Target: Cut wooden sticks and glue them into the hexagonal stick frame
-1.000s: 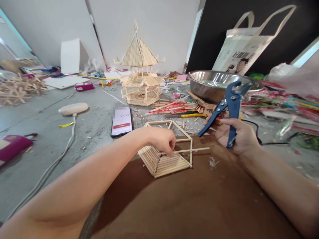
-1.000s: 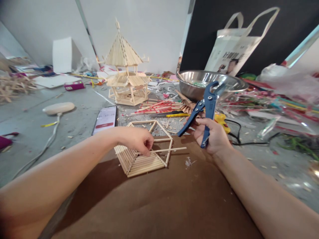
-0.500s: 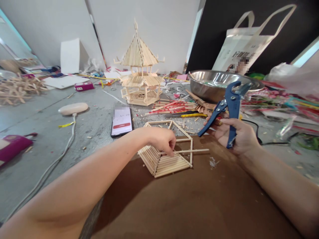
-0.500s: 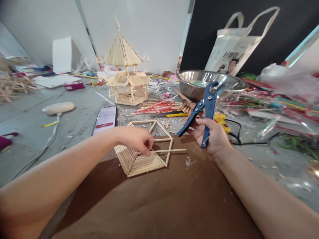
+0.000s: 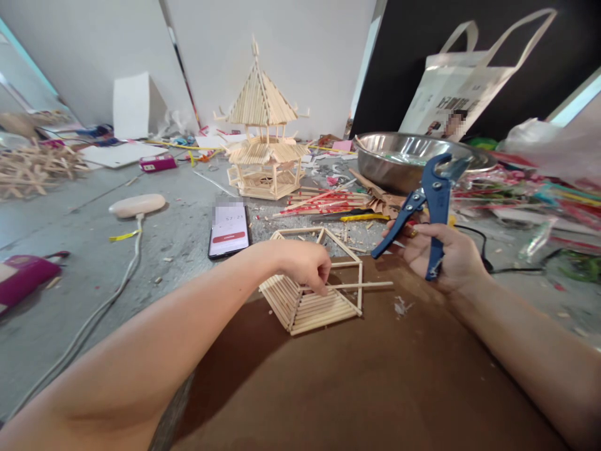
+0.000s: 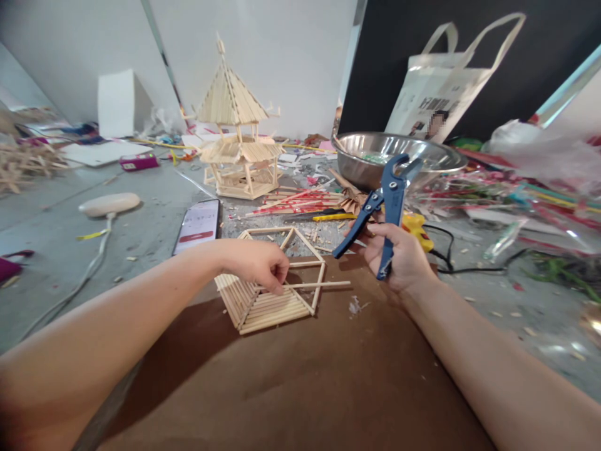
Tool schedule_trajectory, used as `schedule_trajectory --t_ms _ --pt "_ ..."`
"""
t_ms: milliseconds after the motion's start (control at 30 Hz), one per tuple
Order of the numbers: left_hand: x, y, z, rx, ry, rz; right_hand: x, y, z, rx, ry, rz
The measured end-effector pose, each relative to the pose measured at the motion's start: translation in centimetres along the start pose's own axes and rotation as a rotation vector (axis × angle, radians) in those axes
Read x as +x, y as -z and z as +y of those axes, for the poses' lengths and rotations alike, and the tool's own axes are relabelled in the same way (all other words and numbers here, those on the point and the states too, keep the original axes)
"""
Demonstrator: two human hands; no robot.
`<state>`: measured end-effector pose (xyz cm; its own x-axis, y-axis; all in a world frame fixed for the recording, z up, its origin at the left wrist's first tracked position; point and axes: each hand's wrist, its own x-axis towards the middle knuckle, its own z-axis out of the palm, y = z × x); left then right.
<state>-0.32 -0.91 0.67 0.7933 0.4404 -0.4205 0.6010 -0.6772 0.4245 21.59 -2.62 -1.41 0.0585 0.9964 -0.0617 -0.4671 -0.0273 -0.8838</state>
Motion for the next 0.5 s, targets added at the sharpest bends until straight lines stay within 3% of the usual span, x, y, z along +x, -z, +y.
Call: schedule_trajectory --t_ms 500 --pt "0.02 0.11 0.01 -0.005 -0.001 -0.003 -0.11 0.08 0.00 0.025 0.002 -0.009"
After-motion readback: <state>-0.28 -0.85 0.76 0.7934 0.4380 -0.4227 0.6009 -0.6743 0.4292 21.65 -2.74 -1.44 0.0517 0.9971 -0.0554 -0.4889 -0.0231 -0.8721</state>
